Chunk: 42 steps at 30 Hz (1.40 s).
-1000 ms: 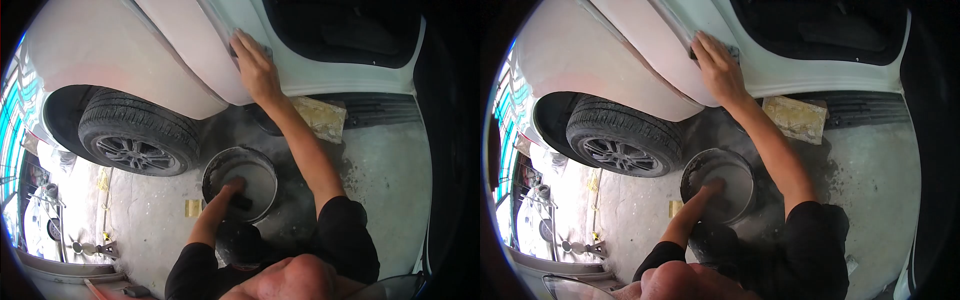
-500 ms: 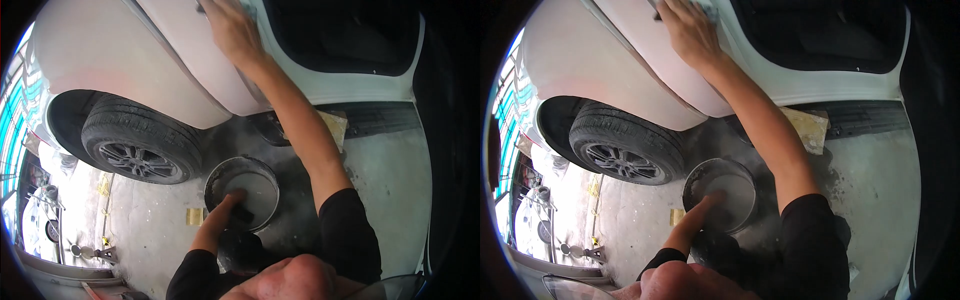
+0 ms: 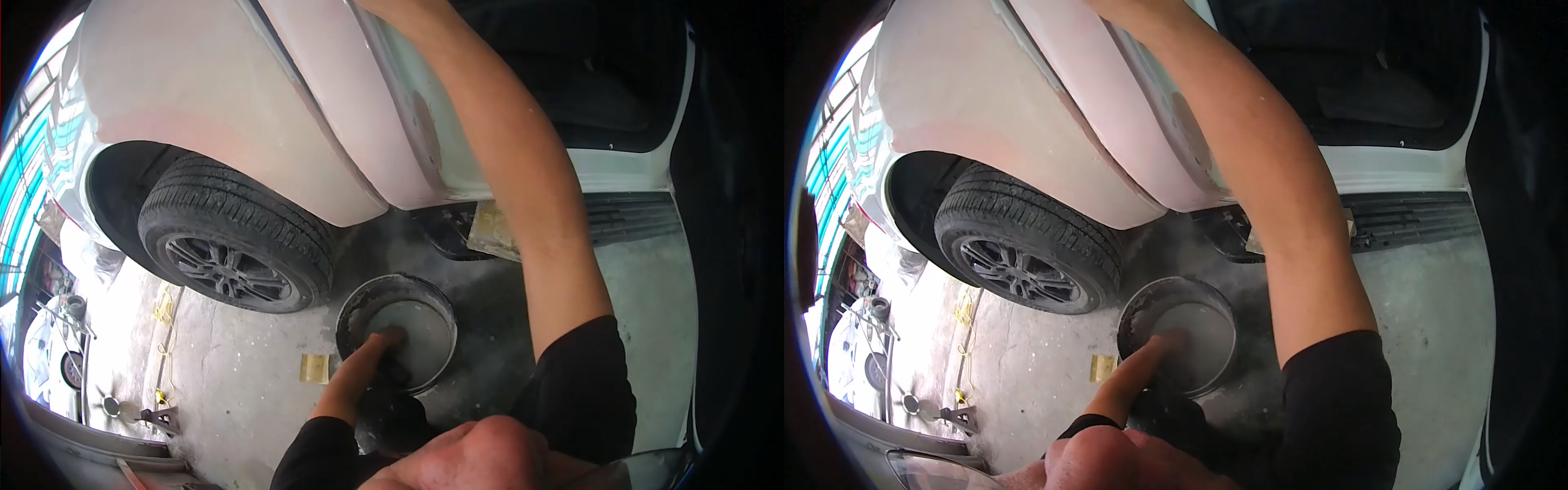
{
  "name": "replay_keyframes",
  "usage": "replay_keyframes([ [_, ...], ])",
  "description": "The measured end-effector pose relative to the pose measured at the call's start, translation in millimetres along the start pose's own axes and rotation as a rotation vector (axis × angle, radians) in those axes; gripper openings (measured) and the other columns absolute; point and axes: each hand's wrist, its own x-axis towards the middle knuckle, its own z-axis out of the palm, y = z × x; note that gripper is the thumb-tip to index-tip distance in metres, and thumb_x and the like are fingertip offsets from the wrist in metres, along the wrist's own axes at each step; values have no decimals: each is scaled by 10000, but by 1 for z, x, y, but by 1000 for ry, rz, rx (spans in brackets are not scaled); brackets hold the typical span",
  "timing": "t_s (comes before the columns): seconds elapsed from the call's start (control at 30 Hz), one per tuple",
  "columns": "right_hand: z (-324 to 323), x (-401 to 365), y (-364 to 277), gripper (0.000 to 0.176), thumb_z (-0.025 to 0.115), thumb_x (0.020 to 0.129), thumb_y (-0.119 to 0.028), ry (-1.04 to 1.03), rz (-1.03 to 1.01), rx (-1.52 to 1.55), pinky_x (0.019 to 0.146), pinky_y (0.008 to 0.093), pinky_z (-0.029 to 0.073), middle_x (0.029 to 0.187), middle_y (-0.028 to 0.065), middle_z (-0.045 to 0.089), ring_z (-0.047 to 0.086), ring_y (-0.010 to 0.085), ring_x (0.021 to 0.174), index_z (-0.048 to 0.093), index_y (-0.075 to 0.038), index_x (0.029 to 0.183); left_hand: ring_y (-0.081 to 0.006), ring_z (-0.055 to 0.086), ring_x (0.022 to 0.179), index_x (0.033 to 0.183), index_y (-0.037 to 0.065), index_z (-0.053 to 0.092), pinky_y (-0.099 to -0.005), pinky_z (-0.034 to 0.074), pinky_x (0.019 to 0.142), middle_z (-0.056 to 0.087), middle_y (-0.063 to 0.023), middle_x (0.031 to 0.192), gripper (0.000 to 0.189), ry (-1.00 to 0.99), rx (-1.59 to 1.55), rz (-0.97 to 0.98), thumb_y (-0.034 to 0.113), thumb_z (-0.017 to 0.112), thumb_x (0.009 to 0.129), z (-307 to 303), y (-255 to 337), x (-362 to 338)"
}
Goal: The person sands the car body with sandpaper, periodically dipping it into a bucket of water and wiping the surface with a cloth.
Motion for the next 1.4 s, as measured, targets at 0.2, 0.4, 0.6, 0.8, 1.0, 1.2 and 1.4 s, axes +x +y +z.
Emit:
replay_keyframes([
  [0.2,-13,-191,-23,368,549,945,-50,3,42,-158,1092,622,388,1399,130,610,570,325,1308,628,-29,1304,-406,650,1169,1308,45,612,-488,509,1007,675,-244,1243,511,203,-231,-150,244,679,842,-49,13,-36],
  [0.4,-68,-287,-51,413,558,953,-57,-277,195,-121,1110,640,368,1460,159,569,533,359,1355,600,4,1359,-394,669,1102,1160,56,697,-479,519,966,704,-222,1140,353,740,-439,-35,150,732,821,-225,60,-124],
  [0.6,-116,-363,-76,393,579,943,32,-190,583,232,1116,468,437,1419,225,585,554,397,1323,607,47,1335,-381,636,1049,1155,61,683,-458,533,919,668,-171,1096,354,1287,200,221,24,730,806,-456,134,-227],
  [0.8,-133,-406,-72,360,563,990,18,-146,799,290,1066,418,491,1369,235,620,602,382,1274,605,33,1347,-382,530,1249,1283,150,643,-529,453,1033,616,-153,1278,494,1664,1030,56,115,768,806,-653,141,-253],
  [1.0,-137,-418,-65,333,566,1002,4,-101,906,392,984,398,538,1289,225,671,665,360,1182,618,36,1329,-405,470,1313,1201,131,694,-569,434,981,583,-161,1312,367,1380,1422,131,224,753,851,-655,151,-212],
  [1.2,-135,-422,-70,304,557,1025,-35,-99,1060,516,949,359,536,1251,208,697,695,295,1127,642,31,1309,-321,592,1159,1099,193,697,-518,506,972,645,-72,1182,344,1298,1310,462,196,815,776,-550,138,-142],
  [1.4,-125,-440,-86,213,569,1040,-121,-154,1132,585,757,344,523,918,139,694,676,236,856,678,37,1133,-313,481,1379,1396,217,603,-526,358,1186,564,-75,1401,585,903,1277,294,153,650,816,-461,124,-106],
])
